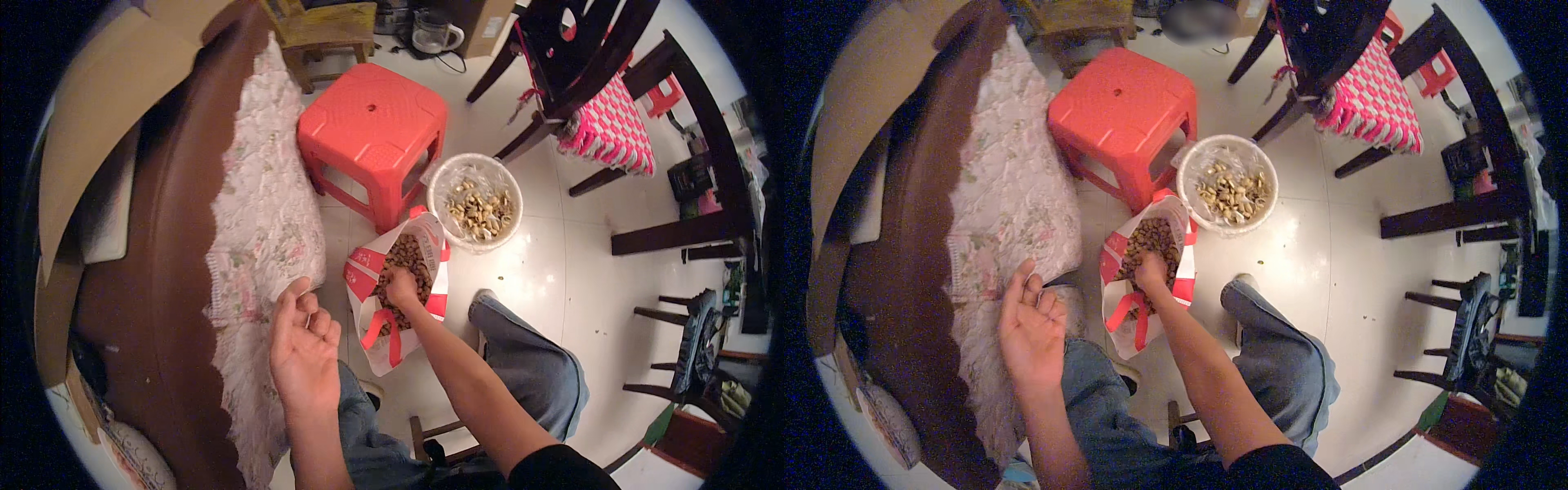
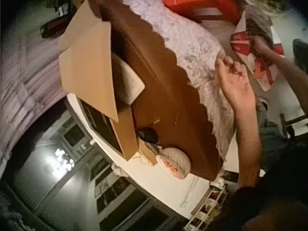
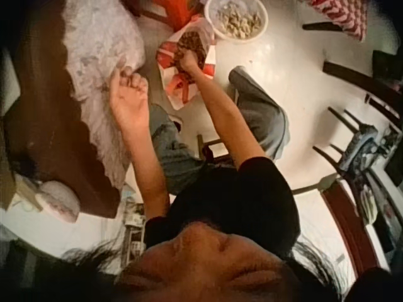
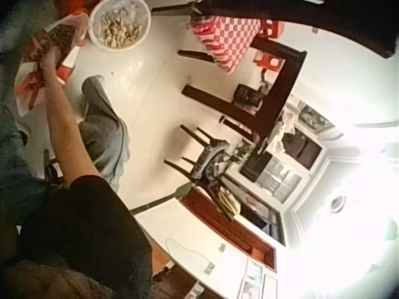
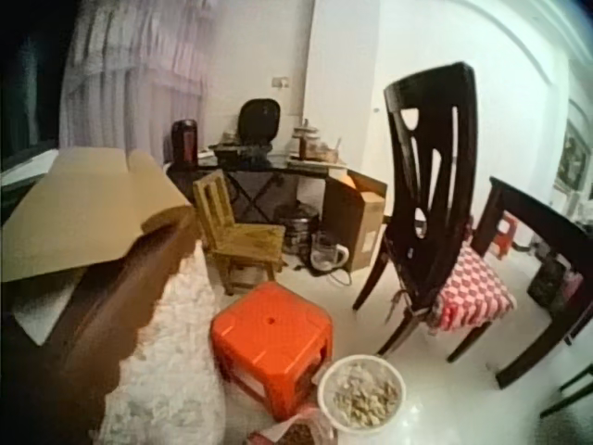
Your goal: The person sits on the floor and peels nuts by hand, separating the shells from the kernels. The shells are placed into a white bowl while the kernels are collected in a red and white bag.
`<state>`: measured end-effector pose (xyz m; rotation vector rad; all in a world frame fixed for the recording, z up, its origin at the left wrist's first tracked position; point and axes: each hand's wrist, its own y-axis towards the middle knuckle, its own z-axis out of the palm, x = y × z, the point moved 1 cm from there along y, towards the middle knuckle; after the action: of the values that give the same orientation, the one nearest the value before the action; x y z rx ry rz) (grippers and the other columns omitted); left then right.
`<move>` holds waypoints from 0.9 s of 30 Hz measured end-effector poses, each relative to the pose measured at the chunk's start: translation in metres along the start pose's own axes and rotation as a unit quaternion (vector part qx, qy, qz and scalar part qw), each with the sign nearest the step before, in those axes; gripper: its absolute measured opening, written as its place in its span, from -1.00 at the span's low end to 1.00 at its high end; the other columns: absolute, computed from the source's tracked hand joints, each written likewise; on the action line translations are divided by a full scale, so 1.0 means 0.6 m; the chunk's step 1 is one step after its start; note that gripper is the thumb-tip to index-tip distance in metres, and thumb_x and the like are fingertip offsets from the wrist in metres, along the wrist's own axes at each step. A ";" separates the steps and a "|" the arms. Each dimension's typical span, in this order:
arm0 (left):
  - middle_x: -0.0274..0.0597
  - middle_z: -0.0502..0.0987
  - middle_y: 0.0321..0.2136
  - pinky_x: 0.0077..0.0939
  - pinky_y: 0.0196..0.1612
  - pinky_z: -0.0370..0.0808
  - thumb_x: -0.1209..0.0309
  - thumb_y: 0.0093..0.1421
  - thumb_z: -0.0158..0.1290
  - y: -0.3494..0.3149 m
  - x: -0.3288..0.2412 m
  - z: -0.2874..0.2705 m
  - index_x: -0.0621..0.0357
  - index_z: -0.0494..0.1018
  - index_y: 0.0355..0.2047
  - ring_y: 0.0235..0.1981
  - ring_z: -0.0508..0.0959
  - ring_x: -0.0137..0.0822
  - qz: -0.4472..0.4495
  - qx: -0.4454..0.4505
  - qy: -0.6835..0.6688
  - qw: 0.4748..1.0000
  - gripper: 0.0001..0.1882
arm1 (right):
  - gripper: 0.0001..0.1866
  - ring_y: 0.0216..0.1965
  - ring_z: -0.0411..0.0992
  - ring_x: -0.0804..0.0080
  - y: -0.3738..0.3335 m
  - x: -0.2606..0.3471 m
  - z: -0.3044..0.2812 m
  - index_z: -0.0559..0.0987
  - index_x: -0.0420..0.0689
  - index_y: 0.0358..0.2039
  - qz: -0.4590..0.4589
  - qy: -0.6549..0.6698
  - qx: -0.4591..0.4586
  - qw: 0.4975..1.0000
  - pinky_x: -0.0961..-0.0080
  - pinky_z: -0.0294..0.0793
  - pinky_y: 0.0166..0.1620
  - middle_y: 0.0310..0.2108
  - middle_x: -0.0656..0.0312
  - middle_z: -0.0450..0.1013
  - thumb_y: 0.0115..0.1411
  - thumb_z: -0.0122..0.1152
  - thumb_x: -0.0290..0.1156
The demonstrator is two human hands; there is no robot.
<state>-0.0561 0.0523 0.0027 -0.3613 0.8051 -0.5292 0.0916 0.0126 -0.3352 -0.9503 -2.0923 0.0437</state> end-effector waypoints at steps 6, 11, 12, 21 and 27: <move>-0.41 0.36 -0.39 -0.65 -0.42 0.22 0.30 0.34 -0.11 -0.001 0.010 0.007 0.23 0.35 0.01 -0.52 0.23 -0.56 -0.006 -0.016 0.011 1.000 -0.68 | -0.67 0.18 0.19 -0.08 -0.025 0.015 0.017 0.49 -0.08 -0.11 -0.037 -0.087 0.016 0.995 0.08 0.42 0.04 0.02 -0.01 0.29 0.08 0.00 -0.57; -0.35 0.39 -0.35 -0.64 -0.43 0.25 0.37 0.35 -0.15 0.000 0.017 0.006 0.28 0.30 0.06 -0.52 0.23 -0.53 -0.013 -0.008 -0.009 1.000 -0.66 | -0.80 0.00 0.33 -0.11 -0.028 -0.001 0.000 0.52 -0.14 -0.28 -0.030 -0.078 0.077 0.993 0.10 0.44 -0.03 -0.10 -0.04 0.36 0.02 0.11 -0.54; -0.35 0.38 -0.35 -0.64 -0.43 0.25 0.37 0.35 -0.15 0.000 0.018 0.007 0.29 0.30 0.06 -0.52 0.23 -0.53 -0.015 -0.008 -0.009 1.000 -0.66 | -0.85 -0.11 0.38 -0.11 -0.022 -0.008 0.003 0.53 -0.17 -0.37 -0.028 -0.058 0.059 0.996 0.12 0.43 -0.07 -0.22 -0.05 0.41 -0.03 0.13 -0.57; -0.32 0.30 -0.38 -0.62 -0.40 0.26 0.40 0.36 -0.17 0.000 0.021 0.009 0.32 0.28 0.06 -0.49 0.22 -0.50 -0.027 0.015 -0.021 0.999 -0.67 | -0.83 -0.18 0.45 -0.01 0.020 0.024 0.005 0.56 -0.18 -0.32 -0.115 0.179 -0.048 0.976 0.23 0.43 -0.11 -0.26 -0.03 0.45 0.01 0.16 -0.58; -0.31 0.32 -0.38 -0.59 -0.39 0.26 0.40 0.36 -0.16 -0.001 0.023 0.019 0.32 0.29 0.05 -0.48 0.22 -0.49 -0.034 0.005 -0.014 0.999 -0.68 | -0.67 -0.11 0.43 -0.13 -0.007 0.030 0.041 0.53 -0.19 -0.20 -0.165 0.009 -0.041 0.985 0.17 0.43 0.02 0.08 -0.16 0.23 -0.05 0.09 -0.63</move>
<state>-0.0399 0.0451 0.0026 -0.3883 0.7643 -0.5903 0.0650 0.0283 -0.3381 -0.6356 -2.2226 -0.2220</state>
